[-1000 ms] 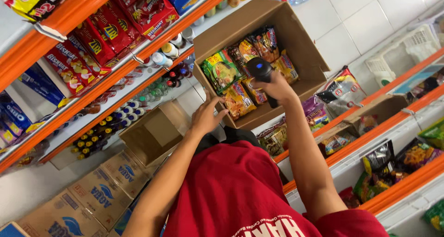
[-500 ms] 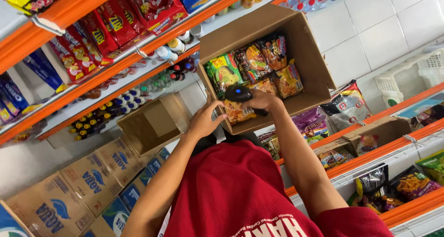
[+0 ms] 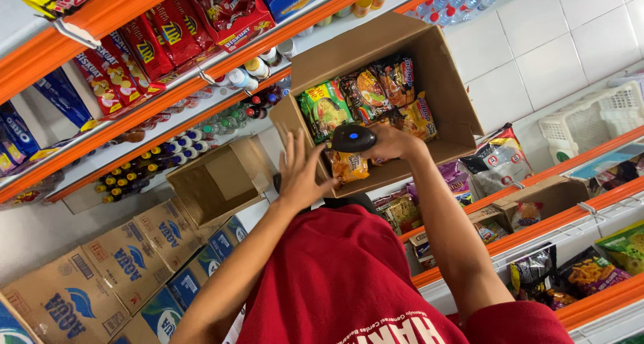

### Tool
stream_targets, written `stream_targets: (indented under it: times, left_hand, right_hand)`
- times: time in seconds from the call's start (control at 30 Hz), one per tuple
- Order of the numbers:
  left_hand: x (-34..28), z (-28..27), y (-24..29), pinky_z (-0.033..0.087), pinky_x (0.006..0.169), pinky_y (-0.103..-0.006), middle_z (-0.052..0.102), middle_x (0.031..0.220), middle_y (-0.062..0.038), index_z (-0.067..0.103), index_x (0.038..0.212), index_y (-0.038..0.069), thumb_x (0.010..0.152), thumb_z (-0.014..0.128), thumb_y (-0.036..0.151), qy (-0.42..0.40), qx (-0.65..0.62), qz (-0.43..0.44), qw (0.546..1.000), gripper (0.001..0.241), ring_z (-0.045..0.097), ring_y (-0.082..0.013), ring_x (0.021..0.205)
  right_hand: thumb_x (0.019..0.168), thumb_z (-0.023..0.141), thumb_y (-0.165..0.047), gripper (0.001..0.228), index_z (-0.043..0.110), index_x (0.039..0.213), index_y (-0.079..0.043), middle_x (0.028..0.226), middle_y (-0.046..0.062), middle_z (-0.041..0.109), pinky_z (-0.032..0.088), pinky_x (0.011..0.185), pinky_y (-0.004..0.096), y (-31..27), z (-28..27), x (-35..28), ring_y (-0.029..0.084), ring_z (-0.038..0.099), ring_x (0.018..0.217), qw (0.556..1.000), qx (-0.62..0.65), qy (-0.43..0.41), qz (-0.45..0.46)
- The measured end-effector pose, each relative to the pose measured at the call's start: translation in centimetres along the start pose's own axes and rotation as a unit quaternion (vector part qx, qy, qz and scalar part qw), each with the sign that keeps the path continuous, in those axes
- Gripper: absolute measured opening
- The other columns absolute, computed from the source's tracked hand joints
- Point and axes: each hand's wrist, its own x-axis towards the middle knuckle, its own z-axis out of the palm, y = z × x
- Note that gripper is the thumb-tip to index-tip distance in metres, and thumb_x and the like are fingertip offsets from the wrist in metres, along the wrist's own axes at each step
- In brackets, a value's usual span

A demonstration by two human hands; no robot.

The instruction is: The person scans packages of instant noodles on shelves and inside a cardboard box using a handheld barcode scanner.

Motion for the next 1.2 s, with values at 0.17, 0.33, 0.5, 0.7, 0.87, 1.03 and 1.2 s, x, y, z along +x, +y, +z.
stream_targets:
  times: [0.17,0.33,0.5,0.7,0.87,1.03,1.2]
  left_hand:
    - [0.2,0.9,2.9,0.015,0.116,-0.0775,0.016,0.163,-0.029,0.041,0.151,-0.001,0.055,0.096,0.052,-0.035,0.000,0.103,0.994,0.123,0.012,-0.0500,0.150]
    - [0.5,3.3,0.2,0.044,0.119,-0.0418,0.056,0.145,-0.019,0.052,0.145,0.000,0.086,0.078,0.022,0.029,-0.255,0.076,0.964,0.068,0.053,-0.0335,0.138]
    - [0.9,1.0,-2.7,0.054,0.101,-0.0400,0.072,0.122,-0.011,0.062,0.130,-0.001,0.094,0.077,0.013,0.021,-0.501,-0.078,0.861,0.041,0.067,-0.0254,0.112]
    - [0.1,-6.3,-2.1,0.059,0.101,-0.0472,0.065,0.131,-0.008,0.048,0.141,0.004,0.096,0.064,0.003,0.021,-0.760,-0.087,0.644,0.047,0.067,-0.0226,0.117]
    - [-1.8,-11.4,-3.0,0.054,0.110,-0.0471,0.057,0.137,-0.010,0.032,0.158,0.012,0.100,0.062,-0.006,0.077,-0.772,0.043,0.630,0.068,0.061,-0.0229,0.128]
    - [-3.4,-16.3,-3.7,0.057,0.102,-0.0498,0.057,0.140,-0.014,0.034,0.157,0.011,0.102,0.062,0.009,0.086,-0.795,0.052,0.598,0.061,0.064,-0.0291,0.121]
    - [-4.0,-19.0,-2.0,0.061,0.102,-0.0520,0.063,0.135,-0.013,0.048,0.139,0.005,0.095,0.064,0.030,0.048,-0.888,0.103,0.445,0.053,0.070,-0.0308,0.118]
  right_hand:
    - [0.062,0.087,-0.029,0.068,0.066,0.123,-0.011,0.106,0.011,0.076,0.054,0.090,0.037,-0.9,-1.6,-3.2,0.023,0.071,0.101,0.999,0.028,0.035,0.016]
    - [0.076,0.086,-0.025,0.052,0.070,0.122,-0.008,0.109,0.006,0.078,0.054,0.088,0.031,-3.1,-2.4,-7.0,0.015,0.068,0.099,0.985,0.144,0.035,-0.093]
    - [0.082,0.081,-0.013,0.041,0.070,0.120,-0.008,0.104,-0.001,0.075,0.054,0.082,0.029,-6.3,-0.8,-8.7,0.009,0.064,0.092,0.935,0.285,0.148,-0.151]
    - [0.072,0.085,0.002,0.054,0.066,0.121,-0.010,0.106,-0.001,0.070,0.054,0.088,0.029,-11.4,3.6,-6.9,0.009,0.064,0.096,0.818,0.449,0.293,-0.207]
    - [0.078,0.083,0.011,0.044,0.066,0.115,-0.006,0.101,-0.001,0.064,0.054,0.086,0.031,-15.3,5.2,-7.4,0.014,0.063,0.095,0.796,0.461,0.310,-0.240]
    - [0.079,0.080,0.013,0.044,0.066,0.116,-0.008,0.105,0.000,0.062,0.052,0.088,0.031,-20.3,5.9,-7.4,0.013,0.062,0.100,0.740,0.525,0.307,-0.288]
    - [0.084,0.078,0.013,0.040,0.064,0.116,-0.008,0.107,0.000,0.062,0.053,0.092,0.031,-24.8,6.6,-8.1,0.013,0.061,0.102,0.741,0.472,0.315,-0.359]
